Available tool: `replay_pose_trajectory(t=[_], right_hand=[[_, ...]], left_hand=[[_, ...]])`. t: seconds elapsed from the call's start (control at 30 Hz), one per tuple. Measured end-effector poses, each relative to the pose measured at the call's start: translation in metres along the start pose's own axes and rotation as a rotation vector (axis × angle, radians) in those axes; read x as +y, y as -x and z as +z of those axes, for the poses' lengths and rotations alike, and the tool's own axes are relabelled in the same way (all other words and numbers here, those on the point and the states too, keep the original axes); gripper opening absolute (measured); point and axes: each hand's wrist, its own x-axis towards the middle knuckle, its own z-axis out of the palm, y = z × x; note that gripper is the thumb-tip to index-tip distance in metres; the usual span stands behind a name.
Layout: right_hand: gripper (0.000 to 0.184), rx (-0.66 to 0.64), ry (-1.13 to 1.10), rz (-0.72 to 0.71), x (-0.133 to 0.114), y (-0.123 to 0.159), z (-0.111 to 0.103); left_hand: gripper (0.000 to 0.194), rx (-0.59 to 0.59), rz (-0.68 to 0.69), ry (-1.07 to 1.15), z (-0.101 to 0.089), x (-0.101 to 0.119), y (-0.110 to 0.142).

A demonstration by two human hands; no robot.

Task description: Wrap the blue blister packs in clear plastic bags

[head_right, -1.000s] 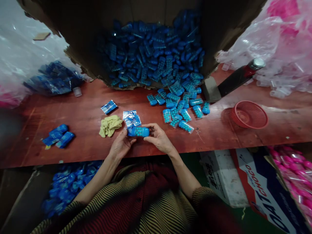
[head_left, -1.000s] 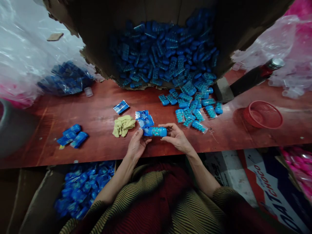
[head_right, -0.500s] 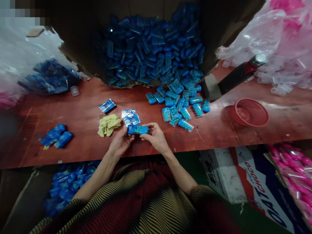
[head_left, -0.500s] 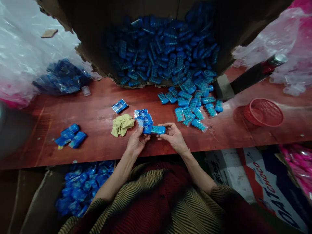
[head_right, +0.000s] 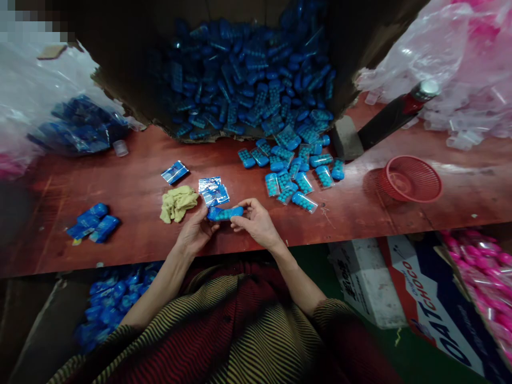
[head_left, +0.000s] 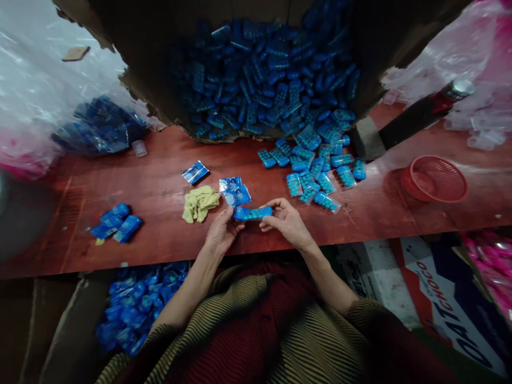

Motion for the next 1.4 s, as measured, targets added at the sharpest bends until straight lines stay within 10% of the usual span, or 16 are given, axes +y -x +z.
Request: replay_pose_trajectory(t=[0.53,0.77,1.4], right_hand=[[0.024,-0.002,0.554,-0.569,0.045,0.008,0.004],[0.024,-0.075,0.149,-0.192,0.029,0.006,0.009],[0.033,0.033,0.002,-0.079,0.036,0.002,0.021]], left_hand=[[0.009,0.012,-0.002,0.044,0.009,-0.004,0.004],[0.008,0.007,-0.064,0.052,0.012,0.000,0.009],[0.009,-0.096,0.017,-0.019,0.021,0.004,0.019]])
